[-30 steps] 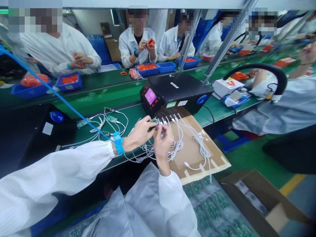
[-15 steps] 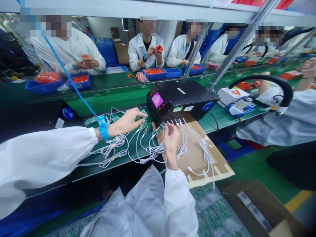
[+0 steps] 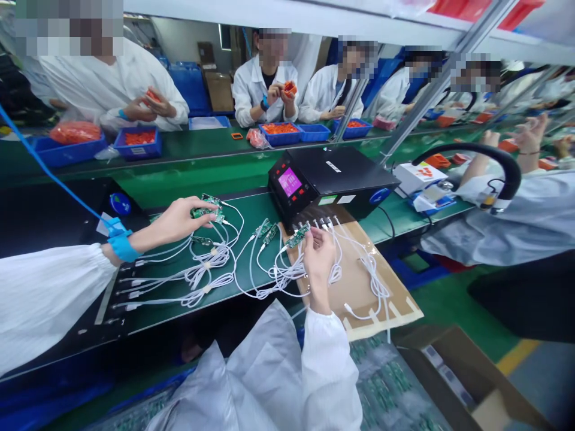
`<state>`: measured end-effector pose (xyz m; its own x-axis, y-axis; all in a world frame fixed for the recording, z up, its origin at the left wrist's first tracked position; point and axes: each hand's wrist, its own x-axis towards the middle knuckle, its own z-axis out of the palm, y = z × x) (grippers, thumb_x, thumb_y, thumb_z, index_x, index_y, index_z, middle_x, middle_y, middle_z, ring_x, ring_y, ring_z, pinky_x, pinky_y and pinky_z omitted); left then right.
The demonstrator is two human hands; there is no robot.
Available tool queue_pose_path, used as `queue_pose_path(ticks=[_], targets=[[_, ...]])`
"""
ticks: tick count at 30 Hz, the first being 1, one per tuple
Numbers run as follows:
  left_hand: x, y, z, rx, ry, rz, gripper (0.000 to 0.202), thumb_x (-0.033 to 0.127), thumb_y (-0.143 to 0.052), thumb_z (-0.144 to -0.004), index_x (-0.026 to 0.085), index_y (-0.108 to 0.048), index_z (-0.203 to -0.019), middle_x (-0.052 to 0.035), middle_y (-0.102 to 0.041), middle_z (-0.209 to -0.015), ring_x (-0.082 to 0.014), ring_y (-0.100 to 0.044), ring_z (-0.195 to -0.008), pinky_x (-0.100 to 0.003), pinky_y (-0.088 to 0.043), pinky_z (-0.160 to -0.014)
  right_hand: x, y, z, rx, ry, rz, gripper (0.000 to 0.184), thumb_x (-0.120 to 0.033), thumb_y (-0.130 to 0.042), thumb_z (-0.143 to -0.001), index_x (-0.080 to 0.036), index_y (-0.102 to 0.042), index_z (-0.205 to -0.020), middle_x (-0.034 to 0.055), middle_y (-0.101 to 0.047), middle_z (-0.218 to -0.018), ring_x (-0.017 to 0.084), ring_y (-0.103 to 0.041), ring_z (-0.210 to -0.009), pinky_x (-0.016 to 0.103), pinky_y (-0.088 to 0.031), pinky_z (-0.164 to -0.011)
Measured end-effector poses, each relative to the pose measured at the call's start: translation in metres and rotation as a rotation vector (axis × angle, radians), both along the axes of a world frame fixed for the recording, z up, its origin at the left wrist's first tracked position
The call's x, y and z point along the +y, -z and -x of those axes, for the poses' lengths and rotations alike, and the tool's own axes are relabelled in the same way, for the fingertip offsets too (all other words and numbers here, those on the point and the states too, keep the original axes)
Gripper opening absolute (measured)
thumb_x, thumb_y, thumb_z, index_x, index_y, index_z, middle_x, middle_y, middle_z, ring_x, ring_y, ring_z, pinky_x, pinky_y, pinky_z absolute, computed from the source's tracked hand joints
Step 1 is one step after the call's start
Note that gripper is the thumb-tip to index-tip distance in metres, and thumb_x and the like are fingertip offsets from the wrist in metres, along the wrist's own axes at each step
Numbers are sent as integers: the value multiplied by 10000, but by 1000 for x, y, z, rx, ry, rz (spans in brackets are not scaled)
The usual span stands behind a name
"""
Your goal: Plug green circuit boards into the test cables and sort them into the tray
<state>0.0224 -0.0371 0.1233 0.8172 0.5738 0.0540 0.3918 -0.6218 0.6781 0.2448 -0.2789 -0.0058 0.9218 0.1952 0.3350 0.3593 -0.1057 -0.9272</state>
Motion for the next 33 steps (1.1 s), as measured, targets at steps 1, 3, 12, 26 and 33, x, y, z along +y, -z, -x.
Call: queue_pose_path(ticks=[1,3,12,26,33], targets=[[1,3,1,1,0,22,637,743,-711,-763,225,-768,-1129,-104,-707,-1248,-256,-769,-815,-317,-599,-698,1,0,0,5,-5,7,330,-441,-592,-938,-145,-680,-1055,147,-762,-1017,251,-731,-931,456,-582,-902],[3,8,3,-6,1,71,669,763,-719,-749,227,-766,-1146,-106,-704,-1272,-264,-771,-842,-325,-618,-715,-2,-2,4,-15,-17,32,346,-452,-592,-949,-145,-672,-1086,146,-747,-1038,248,-722,-940,457,-581,-904],[3,18,3,-21,-16,176,598,703,-731,-802,245,-769,-1185,-107,-732,-1253,-246,-765,-785,-357,-640,-700,-54,14,99,-548,-151,615,243,-340,-531,-1056,-221,-679,-905,70,-624,-873,221,-609,-750,344,-480,-669],[-27,13,4,32,72,204,721,579,-799,-793,351,-608,-1451,-55,-615,-1485,-313,-694,-1179,-396,-602,-921,-65,30,102,-617,-301,664,174,-183,-546,-1007,-205,-641,-864,66,-617,-871,243,-589,-855,373,-501,-768],[-80,1,-7,267,84,466,758,547,-861,-713,210,-660,-1361,-123,-697,-1356,-337,-608,-1321,-394,-545,-1039,-96,10,89,-117,-519,195,85,-305,-549,-1040,-224,-575,-1029,74,-709,-1018,204,-696,-973,345,-543,-896]])
